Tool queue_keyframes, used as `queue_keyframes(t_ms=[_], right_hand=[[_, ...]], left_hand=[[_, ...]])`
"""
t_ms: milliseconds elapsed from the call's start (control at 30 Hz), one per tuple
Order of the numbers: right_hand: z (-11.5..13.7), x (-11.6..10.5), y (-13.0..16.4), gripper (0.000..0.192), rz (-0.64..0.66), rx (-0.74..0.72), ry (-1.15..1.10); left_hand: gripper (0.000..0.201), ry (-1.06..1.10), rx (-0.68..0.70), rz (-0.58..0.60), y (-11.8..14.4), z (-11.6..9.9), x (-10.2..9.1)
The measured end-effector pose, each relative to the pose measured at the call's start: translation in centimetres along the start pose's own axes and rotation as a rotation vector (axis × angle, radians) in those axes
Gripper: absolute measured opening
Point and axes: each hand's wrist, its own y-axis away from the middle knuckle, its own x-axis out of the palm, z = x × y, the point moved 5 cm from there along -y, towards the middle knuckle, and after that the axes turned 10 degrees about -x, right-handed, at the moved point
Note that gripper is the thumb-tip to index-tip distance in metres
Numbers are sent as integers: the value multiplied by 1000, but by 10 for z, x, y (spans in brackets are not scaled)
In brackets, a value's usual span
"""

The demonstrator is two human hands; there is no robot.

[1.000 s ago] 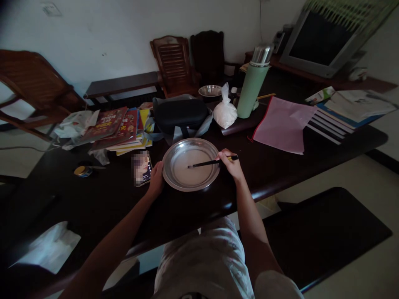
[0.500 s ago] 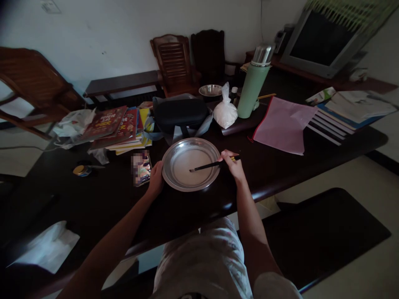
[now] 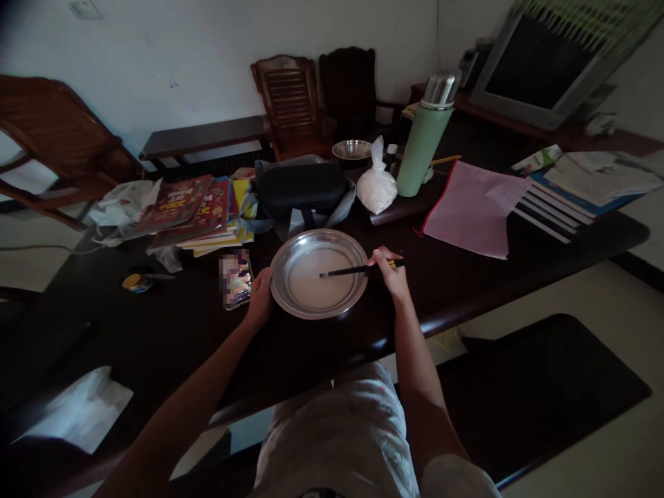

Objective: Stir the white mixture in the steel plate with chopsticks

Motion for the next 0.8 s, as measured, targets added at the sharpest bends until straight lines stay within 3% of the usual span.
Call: queue_keyframes(t_ms=[167,300,433,600,733,800], right_hand=[[0,4,0,62,84,21,7],[1,0,0,64,9,20,18],[0,5,1,63,87,44,-9],[0,0,1,63,3,21,1],[0,4,1,60,91,32,-22],[1,3,1,59,70,5,-10]], left_hand=[[66,3,4,2,0,1,0],[65,8,-5,0,-1,1,0],[68,6,8,-2,0,0,0],[65,4,-4,10,0,0,1],[65,-3,-2,7,-1,0,0],[65,-3,12,3,-1,-1,0]])
